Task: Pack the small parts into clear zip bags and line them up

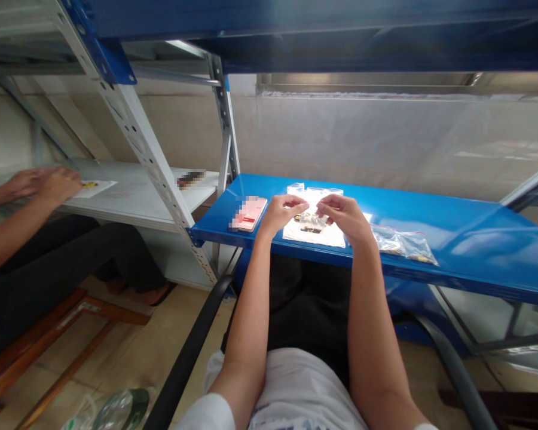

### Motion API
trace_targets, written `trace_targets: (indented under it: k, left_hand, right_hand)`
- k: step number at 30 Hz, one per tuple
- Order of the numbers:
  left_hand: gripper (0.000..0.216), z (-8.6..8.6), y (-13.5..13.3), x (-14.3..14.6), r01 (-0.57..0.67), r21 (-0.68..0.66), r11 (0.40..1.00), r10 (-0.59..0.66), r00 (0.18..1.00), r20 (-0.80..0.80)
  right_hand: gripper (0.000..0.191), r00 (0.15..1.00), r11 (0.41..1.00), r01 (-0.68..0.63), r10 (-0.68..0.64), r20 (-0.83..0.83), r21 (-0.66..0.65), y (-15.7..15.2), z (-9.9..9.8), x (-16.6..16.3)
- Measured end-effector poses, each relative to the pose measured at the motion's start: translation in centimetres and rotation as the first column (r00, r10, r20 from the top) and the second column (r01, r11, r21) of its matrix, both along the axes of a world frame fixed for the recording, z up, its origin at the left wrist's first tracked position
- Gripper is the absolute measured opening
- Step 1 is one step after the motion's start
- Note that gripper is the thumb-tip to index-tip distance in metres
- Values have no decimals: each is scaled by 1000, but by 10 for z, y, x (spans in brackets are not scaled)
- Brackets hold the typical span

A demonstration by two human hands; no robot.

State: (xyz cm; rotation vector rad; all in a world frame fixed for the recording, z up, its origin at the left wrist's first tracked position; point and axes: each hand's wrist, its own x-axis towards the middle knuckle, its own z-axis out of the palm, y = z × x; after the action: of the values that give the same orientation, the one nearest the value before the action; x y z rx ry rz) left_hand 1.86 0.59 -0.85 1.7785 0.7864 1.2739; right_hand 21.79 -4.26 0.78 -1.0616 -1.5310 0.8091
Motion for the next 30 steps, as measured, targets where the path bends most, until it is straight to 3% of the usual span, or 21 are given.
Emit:
trace_targets:
  k: [15,24,30]
  left_hand:
    - [26,-1,-2,2,9,1,1000,-9,999,37]
    - [25,-1,0,2,-7,27,1000,6,999,35]
    - [26,-1,-1,7,40,17,999,-41,998,41]
  right_hand:
    - [34,999,999,-30,30,26,11,-2,3,-2]
    - [20,995,987,-5,-11,99,162,2,0,-1]
    - [24,996,994,-3,-6,91,105,2,2,-2]
